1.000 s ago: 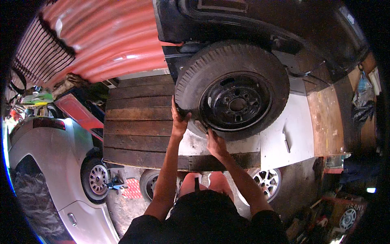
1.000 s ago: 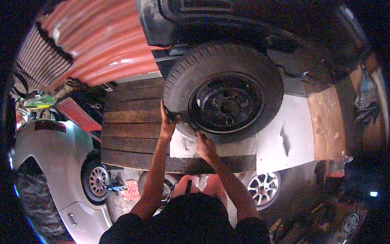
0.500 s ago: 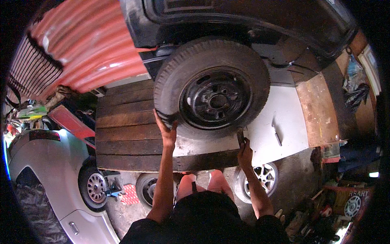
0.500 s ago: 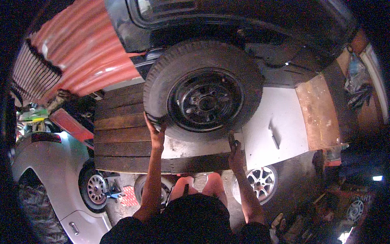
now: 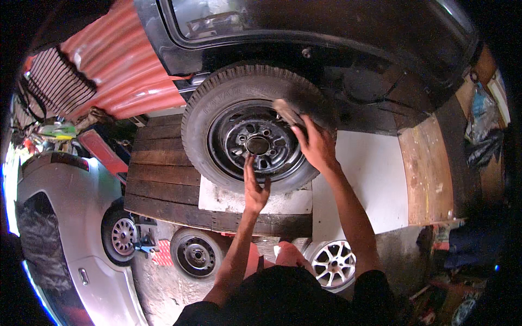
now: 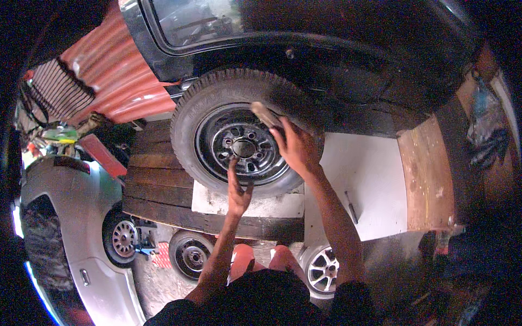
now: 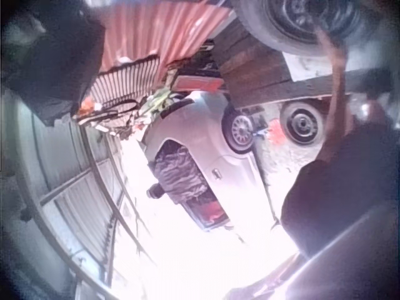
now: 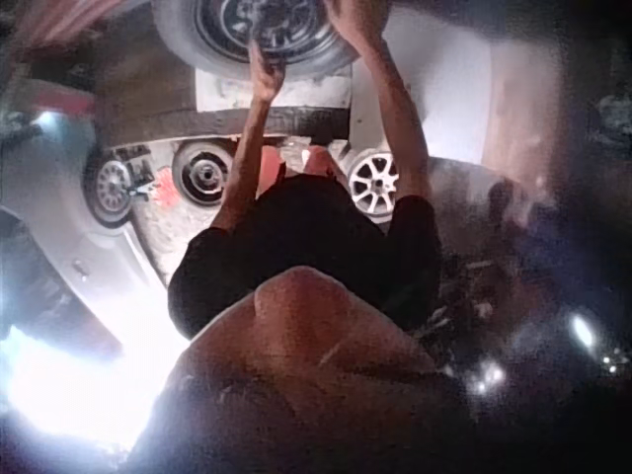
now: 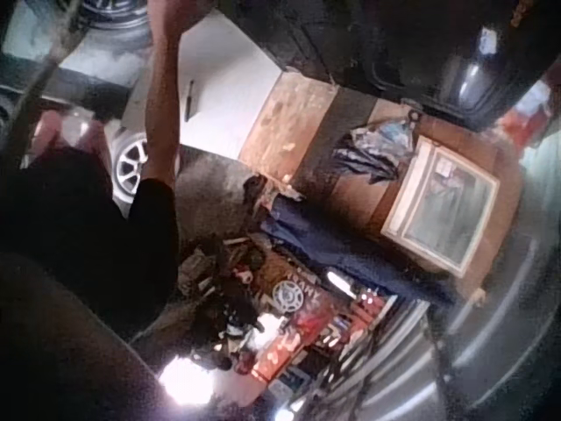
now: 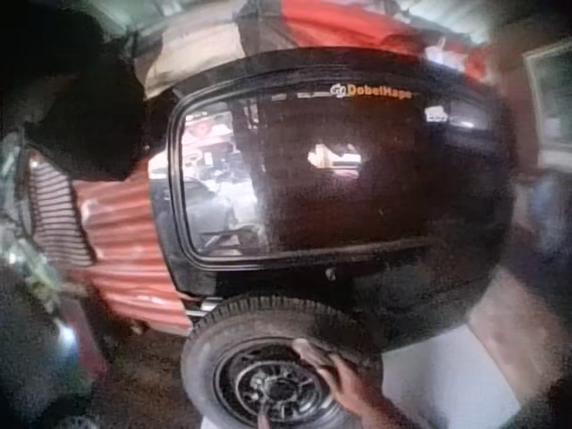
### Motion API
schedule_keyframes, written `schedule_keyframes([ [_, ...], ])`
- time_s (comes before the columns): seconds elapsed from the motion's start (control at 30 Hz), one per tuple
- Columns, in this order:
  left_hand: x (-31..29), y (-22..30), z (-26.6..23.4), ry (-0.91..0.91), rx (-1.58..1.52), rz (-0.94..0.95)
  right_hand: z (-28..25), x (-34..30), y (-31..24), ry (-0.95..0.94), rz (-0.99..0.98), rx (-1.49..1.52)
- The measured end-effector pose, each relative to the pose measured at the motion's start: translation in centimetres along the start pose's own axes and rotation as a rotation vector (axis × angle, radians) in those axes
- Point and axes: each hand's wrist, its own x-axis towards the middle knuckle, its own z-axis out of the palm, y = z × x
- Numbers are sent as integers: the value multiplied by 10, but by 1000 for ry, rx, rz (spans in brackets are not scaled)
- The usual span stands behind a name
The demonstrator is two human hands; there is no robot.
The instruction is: The person scrubs the surface of a car tire mounted on a vehicle using a small brush. They repeatedly rub the brush across the tire's sidewall and rim area while holding the tire with the other hand.
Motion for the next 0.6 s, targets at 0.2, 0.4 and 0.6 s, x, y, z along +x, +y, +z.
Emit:
schedule_keyframes([
  [0.2,3,23,41,-34,13,39,21,-34,64,-4,45,-137],
  [0.4,5,10,46,-106,22,-100,42,-118,96,40,307,46],
  [0.6,22,-11,71,-238,232,-108,0,-31,71,52,239,114],
])
